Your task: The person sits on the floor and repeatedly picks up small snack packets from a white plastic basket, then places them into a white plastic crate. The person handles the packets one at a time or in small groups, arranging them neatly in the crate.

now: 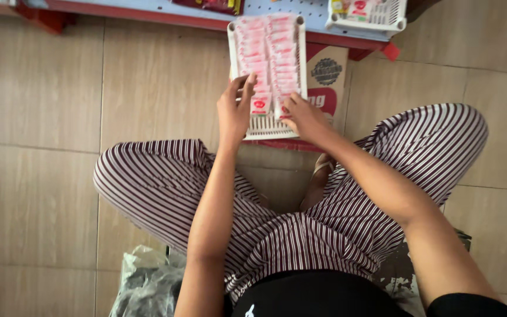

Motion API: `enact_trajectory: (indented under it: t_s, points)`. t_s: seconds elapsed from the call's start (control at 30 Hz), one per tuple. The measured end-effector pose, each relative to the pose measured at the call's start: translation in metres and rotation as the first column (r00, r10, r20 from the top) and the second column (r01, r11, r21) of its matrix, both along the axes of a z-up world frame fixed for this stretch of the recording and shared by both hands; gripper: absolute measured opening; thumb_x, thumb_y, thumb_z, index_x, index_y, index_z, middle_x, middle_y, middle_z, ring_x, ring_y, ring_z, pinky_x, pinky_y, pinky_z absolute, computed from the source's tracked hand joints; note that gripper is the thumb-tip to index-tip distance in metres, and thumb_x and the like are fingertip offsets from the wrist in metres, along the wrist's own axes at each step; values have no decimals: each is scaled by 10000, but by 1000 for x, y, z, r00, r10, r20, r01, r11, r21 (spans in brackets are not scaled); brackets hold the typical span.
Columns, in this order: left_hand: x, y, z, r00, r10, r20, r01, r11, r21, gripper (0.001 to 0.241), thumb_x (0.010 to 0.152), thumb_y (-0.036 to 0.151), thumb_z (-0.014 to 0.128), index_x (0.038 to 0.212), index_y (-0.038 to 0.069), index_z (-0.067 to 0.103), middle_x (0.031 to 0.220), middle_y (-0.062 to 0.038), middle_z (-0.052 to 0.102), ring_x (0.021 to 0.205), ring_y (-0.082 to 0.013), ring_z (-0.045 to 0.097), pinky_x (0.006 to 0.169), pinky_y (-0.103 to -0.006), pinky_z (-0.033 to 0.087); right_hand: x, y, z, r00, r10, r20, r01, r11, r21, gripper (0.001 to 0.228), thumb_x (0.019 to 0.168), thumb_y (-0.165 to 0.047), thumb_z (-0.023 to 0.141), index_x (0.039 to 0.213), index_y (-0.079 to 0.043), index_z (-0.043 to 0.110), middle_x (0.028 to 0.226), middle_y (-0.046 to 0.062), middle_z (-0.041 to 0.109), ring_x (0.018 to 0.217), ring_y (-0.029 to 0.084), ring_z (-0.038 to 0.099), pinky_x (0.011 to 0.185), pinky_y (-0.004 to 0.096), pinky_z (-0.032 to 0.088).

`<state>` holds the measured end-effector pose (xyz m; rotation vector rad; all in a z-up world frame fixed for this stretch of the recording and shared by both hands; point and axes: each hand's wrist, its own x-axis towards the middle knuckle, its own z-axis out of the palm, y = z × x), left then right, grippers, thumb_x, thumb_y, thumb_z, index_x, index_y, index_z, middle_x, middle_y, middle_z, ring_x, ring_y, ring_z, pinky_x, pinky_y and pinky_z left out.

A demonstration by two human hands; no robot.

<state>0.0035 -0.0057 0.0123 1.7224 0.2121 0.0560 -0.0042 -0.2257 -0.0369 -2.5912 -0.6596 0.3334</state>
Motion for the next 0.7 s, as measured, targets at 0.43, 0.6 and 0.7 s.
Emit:
enact_trajectory:
  t_s: [0.43,0.6,0.7]
  points:
    - [6,-12,22,996,-30,85,15,983,182,261,1045,239,608,1221,82,719,1211,-123,717,1117,-253,672,826,-341,610,82,-46,82,987,-152,-58,162,941,297,333,898,-335,816,1004,-49,683,951,112,698,855,207,717,784,380,591]
    - [17,-25,24,969,-63,240,-17,948,317,327,1016,172,652,1324,62,664,1386,-143,656,1354,-335,543,1136,-460,436,178,-114,84,923,-351,156,273,886,376,563,907,-377,875,1300,-97,584,1285,91,642,1164,238,635,1042,427,560]
    - [23,-39,21,971,-45,233,-37,941,337,420,996,171,659,1395,54,598,1477,-171,569,1442,-383,436,1181,-467,369,221,-126,52,837,-412,359,320,902,290,1107,739,-530,997,1556,-150,353,1513,199,380,1401,398,404,1169,544,400]
